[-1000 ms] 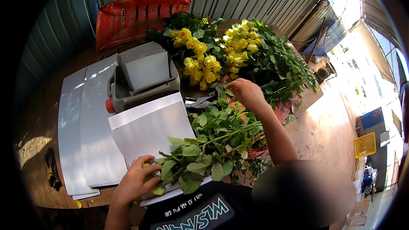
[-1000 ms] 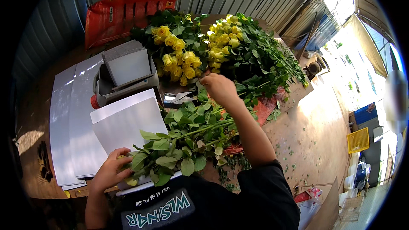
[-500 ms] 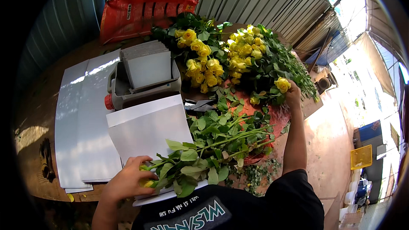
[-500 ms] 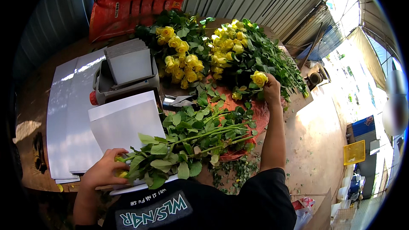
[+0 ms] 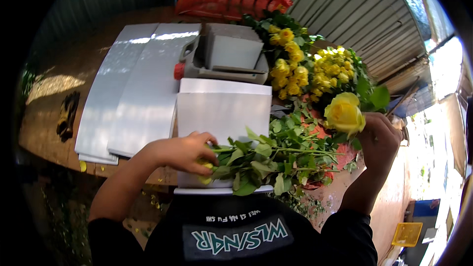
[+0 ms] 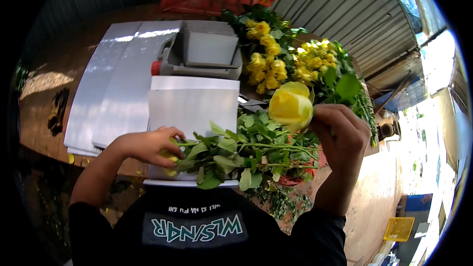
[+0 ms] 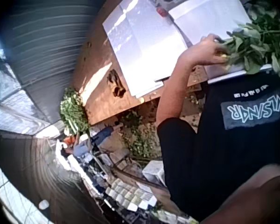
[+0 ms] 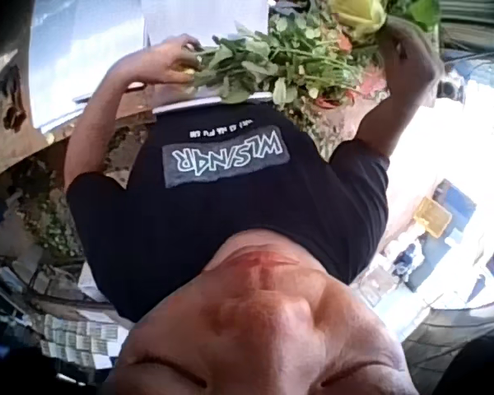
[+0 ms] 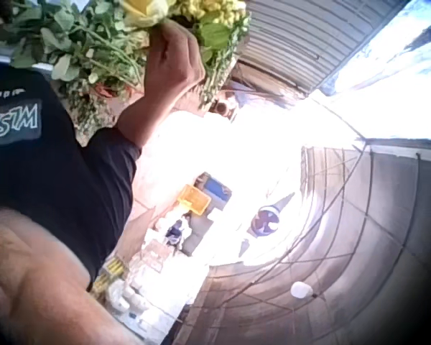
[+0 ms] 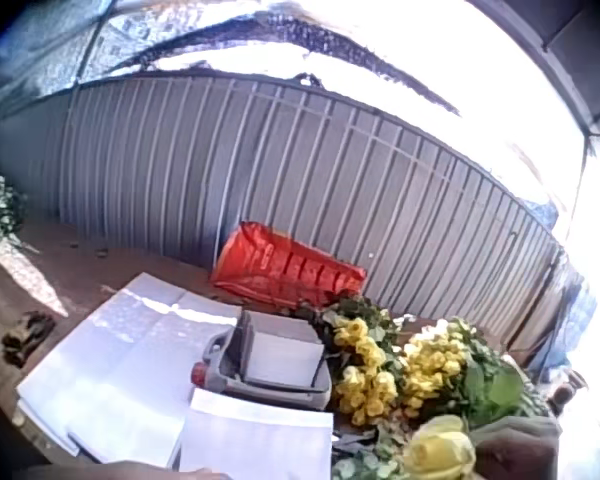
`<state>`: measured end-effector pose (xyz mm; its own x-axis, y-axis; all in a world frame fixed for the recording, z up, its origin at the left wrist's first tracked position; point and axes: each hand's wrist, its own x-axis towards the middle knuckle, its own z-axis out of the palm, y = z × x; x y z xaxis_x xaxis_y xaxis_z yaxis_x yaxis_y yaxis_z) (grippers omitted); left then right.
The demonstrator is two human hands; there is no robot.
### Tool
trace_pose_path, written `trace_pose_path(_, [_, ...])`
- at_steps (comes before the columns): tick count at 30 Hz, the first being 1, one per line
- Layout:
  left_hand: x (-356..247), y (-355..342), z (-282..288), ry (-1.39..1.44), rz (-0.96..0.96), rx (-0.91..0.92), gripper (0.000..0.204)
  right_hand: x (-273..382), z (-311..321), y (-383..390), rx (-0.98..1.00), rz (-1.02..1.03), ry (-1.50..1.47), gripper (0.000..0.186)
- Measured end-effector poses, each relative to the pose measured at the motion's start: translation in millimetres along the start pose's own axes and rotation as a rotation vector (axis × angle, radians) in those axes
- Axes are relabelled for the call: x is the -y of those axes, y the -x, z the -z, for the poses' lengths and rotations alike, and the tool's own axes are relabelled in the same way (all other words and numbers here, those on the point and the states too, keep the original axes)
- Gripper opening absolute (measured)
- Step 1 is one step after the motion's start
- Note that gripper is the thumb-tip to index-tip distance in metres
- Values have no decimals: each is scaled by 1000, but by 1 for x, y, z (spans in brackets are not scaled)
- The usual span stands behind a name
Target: The person arranges yellow roses into a white rectangular box lined with paper. They repeatedly pick individual roses from a nearby bunch, place them into the box, and adjust their positions. The person also folds the paper lining over the flowers and closes the box lid.
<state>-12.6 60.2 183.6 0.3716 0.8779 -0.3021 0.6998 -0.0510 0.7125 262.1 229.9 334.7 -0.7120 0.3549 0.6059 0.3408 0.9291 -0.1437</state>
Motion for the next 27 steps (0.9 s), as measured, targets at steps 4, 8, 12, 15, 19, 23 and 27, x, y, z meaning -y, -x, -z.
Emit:
trace_pose_path(4, [-8, 12, 4, -5, 83, 15, 30, 77, -68, 3, 341, 339, -294, 17])
trace_pose_path(8, [-13, 14, 2, -59, 100, -50, 29, 97, -126, 24, 592, 485, -345, 16])
trace_pose_path(12, [-11, 10, -5, -62, 130, -102, 28, 96, -157, 43, 656, 524, -286, 11])
trace_pose_path(15, [-8, 9, -9, -166, 105, -208, 25, 97, -165, 47, 701, 563, -250, 8])
trace_pose_path(19, [-24, 15, -27, -492, 187, -341, 19, 101, -168, 45, 773, 600, -248, 5])
trace_pose_path(23, [-69, 16, -47, -909, 341, -329, 21, 93, -168, 44, 859, 536, -303, 6])
trace_pose_path(27, [-84, 3, -76, -788, 534, -195, 30, 83, -165, 25, 1065, 463, -534, 11])
